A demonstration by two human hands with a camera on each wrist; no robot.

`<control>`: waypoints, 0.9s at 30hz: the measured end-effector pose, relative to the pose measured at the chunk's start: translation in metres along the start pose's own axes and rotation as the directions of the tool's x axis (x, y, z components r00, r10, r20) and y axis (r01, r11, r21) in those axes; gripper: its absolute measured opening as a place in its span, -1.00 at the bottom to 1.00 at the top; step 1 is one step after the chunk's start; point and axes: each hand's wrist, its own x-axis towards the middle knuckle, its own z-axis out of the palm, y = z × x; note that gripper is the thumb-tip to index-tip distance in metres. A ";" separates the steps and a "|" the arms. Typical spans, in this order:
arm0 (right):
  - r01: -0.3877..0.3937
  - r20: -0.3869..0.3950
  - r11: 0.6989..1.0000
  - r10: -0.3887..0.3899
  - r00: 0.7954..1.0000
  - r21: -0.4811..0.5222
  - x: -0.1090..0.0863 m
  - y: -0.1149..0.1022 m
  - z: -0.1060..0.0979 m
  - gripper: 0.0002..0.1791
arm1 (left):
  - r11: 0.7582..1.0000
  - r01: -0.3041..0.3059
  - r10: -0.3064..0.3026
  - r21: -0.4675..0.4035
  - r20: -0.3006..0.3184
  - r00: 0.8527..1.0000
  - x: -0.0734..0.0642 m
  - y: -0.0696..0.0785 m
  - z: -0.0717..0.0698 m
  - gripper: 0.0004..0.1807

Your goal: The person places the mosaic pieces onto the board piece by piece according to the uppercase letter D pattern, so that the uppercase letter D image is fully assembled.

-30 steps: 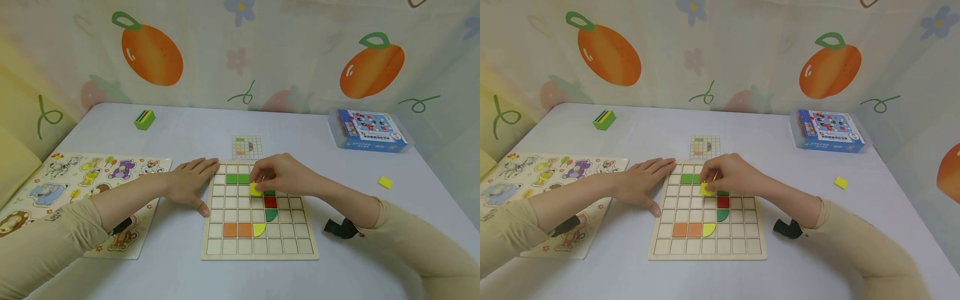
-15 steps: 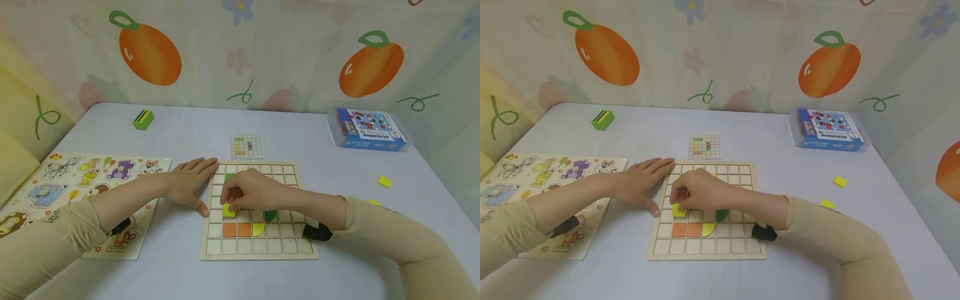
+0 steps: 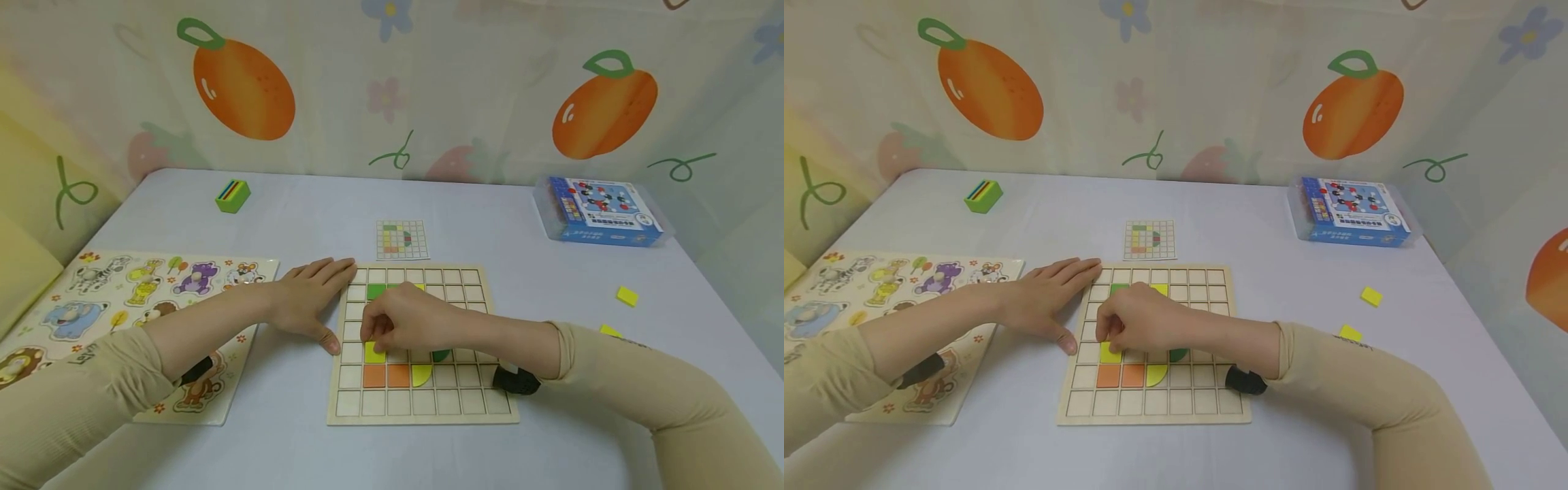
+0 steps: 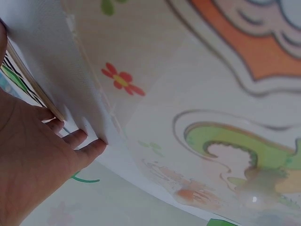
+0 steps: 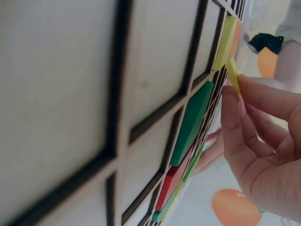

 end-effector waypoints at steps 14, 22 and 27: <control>0.007 -0.006 1.000 -0.007 1.000 -0.025 0.000 0.000 0.002 -0.89 | 1.000 0.000 0.000 0.004 0.001 1.000 -0.001 0.001 0.000 0.44; 0.010 0.001 0.998 -0.010 1.000 -0.059 0.001 -0.001 0.001 -0.89 | 1.000 0.004 -0.004 0.005 0.008 1.000 -0.001 0.000 0.000 0.44; -0.001 -0.021 0.997 -0.001 1.000 -0.075 -0.001 0.002 -0.007 -0.88 | 1.000 0.000 0.000 0.011 0.001 1.000 0.000 0.000 0.000 0.43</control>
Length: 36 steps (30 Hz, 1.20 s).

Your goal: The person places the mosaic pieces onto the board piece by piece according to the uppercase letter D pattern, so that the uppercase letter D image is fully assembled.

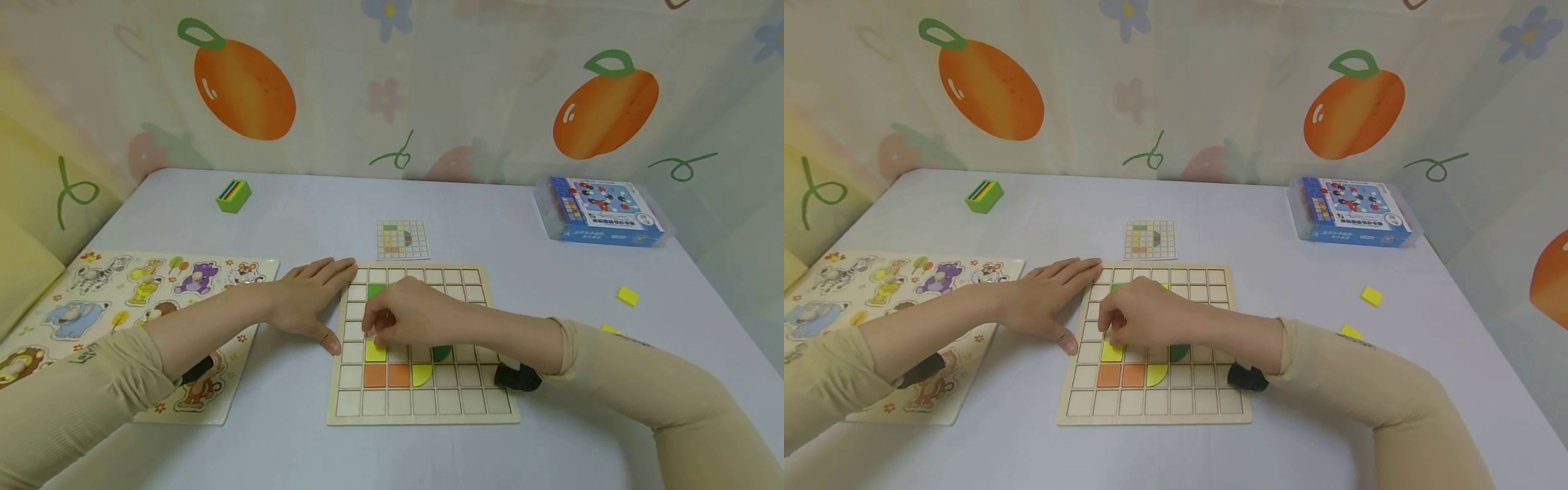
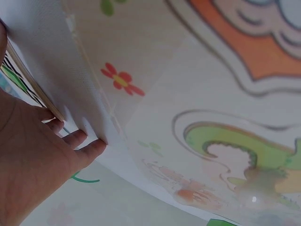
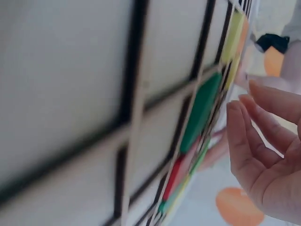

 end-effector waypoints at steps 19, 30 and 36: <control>-0.207 -0.217 0.978 0.200 0.955 -0.008 -0.074 0.096 -0.070 -0.85 | 1.000 -0.002 0.002 -0.001 -0.005 1.000 -0.001 0.001 0.000 0.44; -0.308 -0.189 0.951 0.306 0.933 0.017 -0.153 0.154 -0.098 -0.73 | 1.000 -0.006 0.006 0.001 -0.004 1.000 0.000 0.001 0.001 0.43; -0.379 -0.206 0.925 0.371 0.905 0.001 -0.187 0.186 -0.109 -0.71 | 1.000 -0.003 0.003 0.010 -0.005 1.000 0.000 0.000 0.001 0.44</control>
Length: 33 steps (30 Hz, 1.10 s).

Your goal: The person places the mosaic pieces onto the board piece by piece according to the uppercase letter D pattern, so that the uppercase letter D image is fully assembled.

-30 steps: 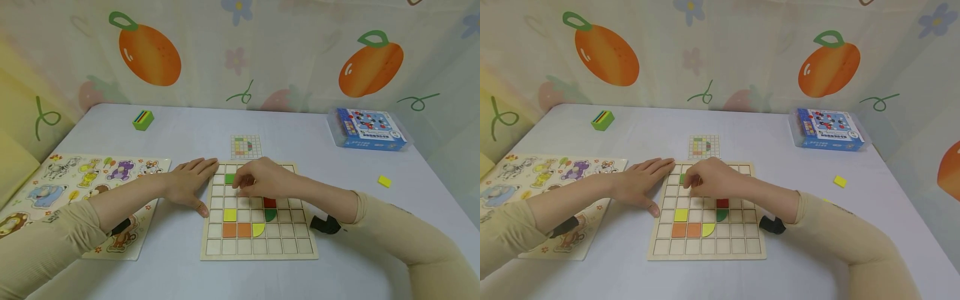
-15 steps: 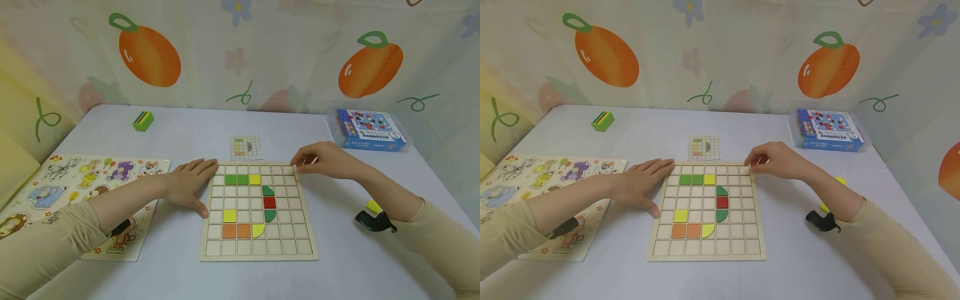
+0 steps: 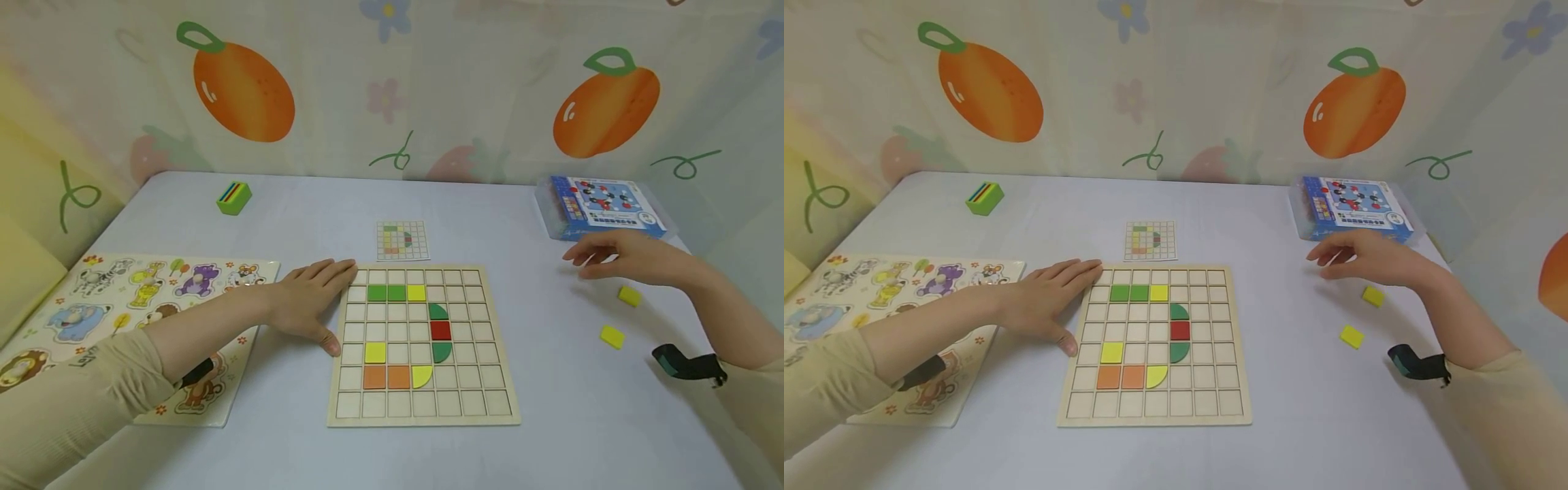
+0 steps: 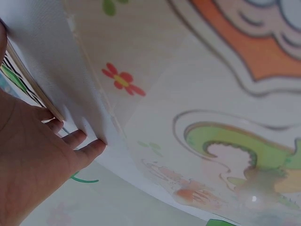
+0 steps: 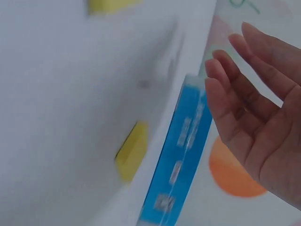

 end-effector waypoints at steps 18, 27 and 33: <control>-0.050 0.164 0.998 0.044 0.986 0.037 -0.019 0.070 -0.011 -0.72 | 1.000 0.003 -0.003 -0.018 0.006 1.000 -0.001 0.000 0.000 0.44; -0.099 0.271 0.980 0.049 0.961 0.174 -0.020 0.084 -0.012 -0.56 | 1.000 0.010 -0.010 -0.021 0.014 1.000 -0.001 0.000 -0.001 0.44; -0.060 0.275 0.976 0.000 0.961 0.211 -0.021 0.089 -0.010 -0.59 | 1.000 0.007 -0.007 -0.022 0.013 1.000 -0.001 0.000 -0.001 0.44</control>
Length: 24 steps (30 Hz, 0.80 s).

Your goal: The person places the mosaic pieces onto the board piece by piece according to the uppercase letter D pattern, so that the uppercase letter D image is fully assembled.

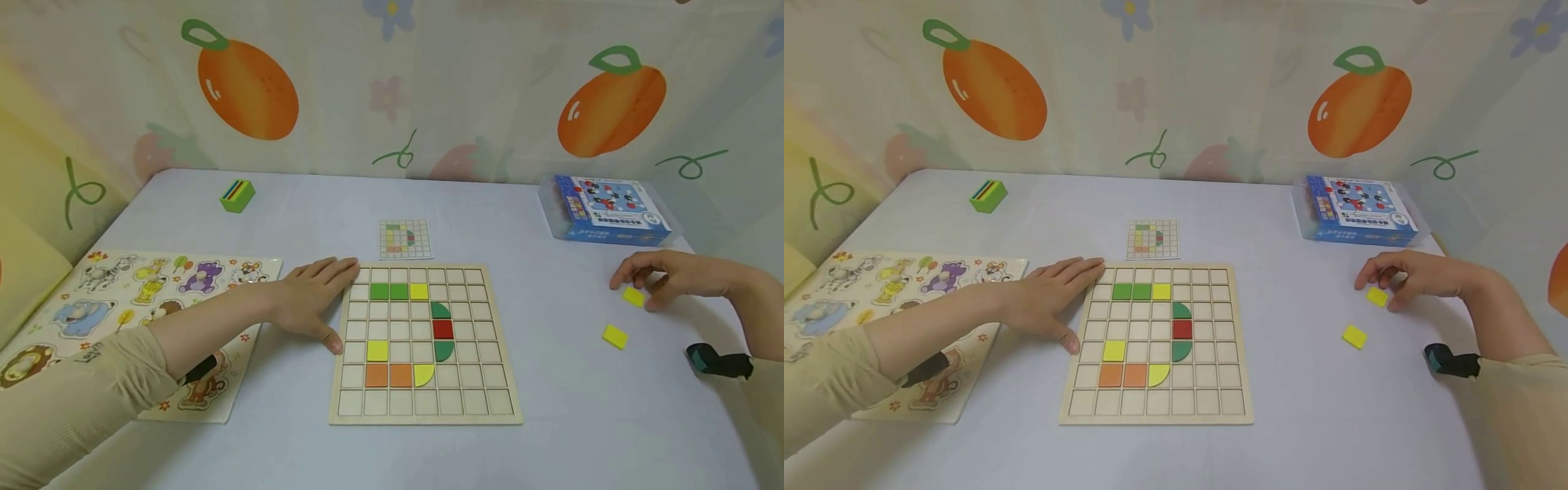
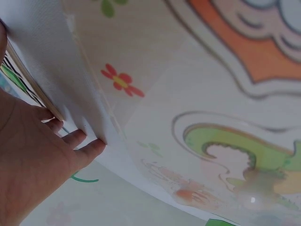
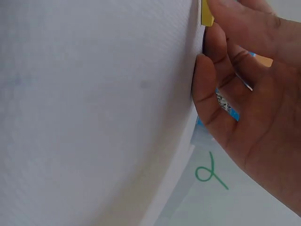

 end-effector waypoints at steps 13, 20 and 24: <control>-0.011 -0.027 0.999 0.010 1.000 -0.037 0.001 -0.001 0.002 -0.68 | 1.000 0.006 -0.006 -0.004 0.001 1.000 0.001 -0.001 0.001 0.44; 0.023 -0.040 0.996 -0.027 0.999 -0.083 0.003 -0.003 0.003 -0.74 | 1.000 0.002 -0.002 -0.005 -0.003 1.000 0.000 -0.001 0.001 0.44; -0.018 -0.069 0.987 0.007 0.998 -0.159 0.005 -0.008 0.004 -0.71 | 1.000 0.005 -0.005 0.006 -0.003 1.000 0.001 -0.001 0.001 0.44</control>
